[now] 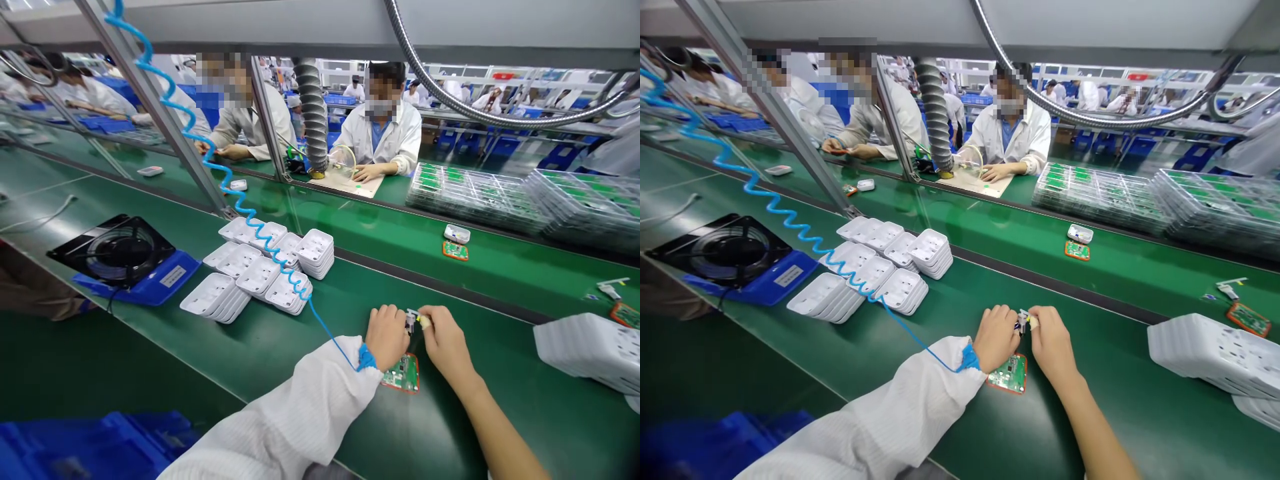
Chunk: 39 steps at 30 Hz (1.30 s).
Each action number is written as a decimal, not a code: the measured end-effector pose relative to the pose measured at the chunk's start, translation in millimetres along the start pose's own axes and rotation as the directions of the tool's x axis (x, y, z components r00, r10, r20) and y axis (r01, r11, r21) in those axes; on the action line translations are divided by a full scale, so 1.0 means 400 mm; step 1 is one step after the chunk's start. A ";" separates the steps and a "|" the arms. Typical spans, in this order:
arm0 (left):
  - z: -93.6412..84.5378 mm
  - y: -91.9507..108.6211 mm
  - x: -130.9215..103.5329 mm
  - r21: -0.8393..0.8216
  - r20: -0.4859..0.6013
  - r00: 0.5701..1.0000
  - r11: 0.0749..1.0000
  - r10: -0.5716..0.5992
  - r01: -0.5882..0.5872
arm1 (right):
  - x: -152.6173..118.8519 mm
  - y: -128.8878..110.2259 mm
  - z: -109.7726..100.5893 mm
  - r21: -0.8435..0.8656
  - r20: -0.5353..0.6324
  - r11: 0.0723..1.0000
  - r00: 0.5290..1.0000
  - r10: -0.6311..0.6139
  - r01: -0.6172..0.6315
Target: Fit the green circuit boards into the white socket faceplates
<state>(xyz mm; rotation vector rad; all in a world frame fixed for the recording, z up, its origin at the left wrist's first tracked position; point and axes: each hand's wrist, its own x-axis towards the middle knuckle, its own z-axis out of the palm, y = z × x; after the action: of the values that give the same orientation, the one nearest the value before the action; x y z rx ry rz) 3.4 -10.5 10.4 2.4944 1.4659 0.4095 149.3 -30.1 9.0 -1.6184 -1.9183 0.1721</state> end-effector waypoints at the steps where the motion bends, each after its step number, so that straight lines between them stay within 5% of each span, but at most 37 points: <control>1: -0.001 0.000 -0.001 0.000 0.005 1.000 1.000 0.004 -0.004 | 0.005 -0.009 0.000 0.031 -0.010 0.999 1.000 -0.024 0.024; 9: 0.003 -0.031 -0.011 -0.246 -0.038 0.999 0.969 -0.036 0.026 | -0.013 -0.010 -0.049 0.153 -0.079 0.986 0.993 0.083 -0.071; 15: 0.009 -0.046 -0.001 -0.723 -0.021 0.994 0.689 -0.107 0.059 | -0.017 0.001 -0.026 0.025 0.128 0.999 0.991 -0.047 0.044; 20: 0.000 -0.047 0.003 -0.813 0.051 0.987 0.568 -0.152 0.129 | -0.013 0.001 -0.020 -0.015 0.186 0.997 0.980 -0.065 0.069; 39: -0.010 -0.049 -0.007 -0.614 -0.008 0.999 0.789 -0.037 0.025 | -0.014 -0.013 -0.010 0.055 0.153 0.984 0.973 -0.173 0.167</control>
<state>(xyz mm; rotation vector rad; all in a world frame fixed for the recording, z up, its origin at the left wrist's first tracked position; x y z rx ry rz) -15.2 -3.4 7.5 1.9377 1.1289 0.7671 147.4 -37.6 12.5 -1.4415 -2.1480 0.2744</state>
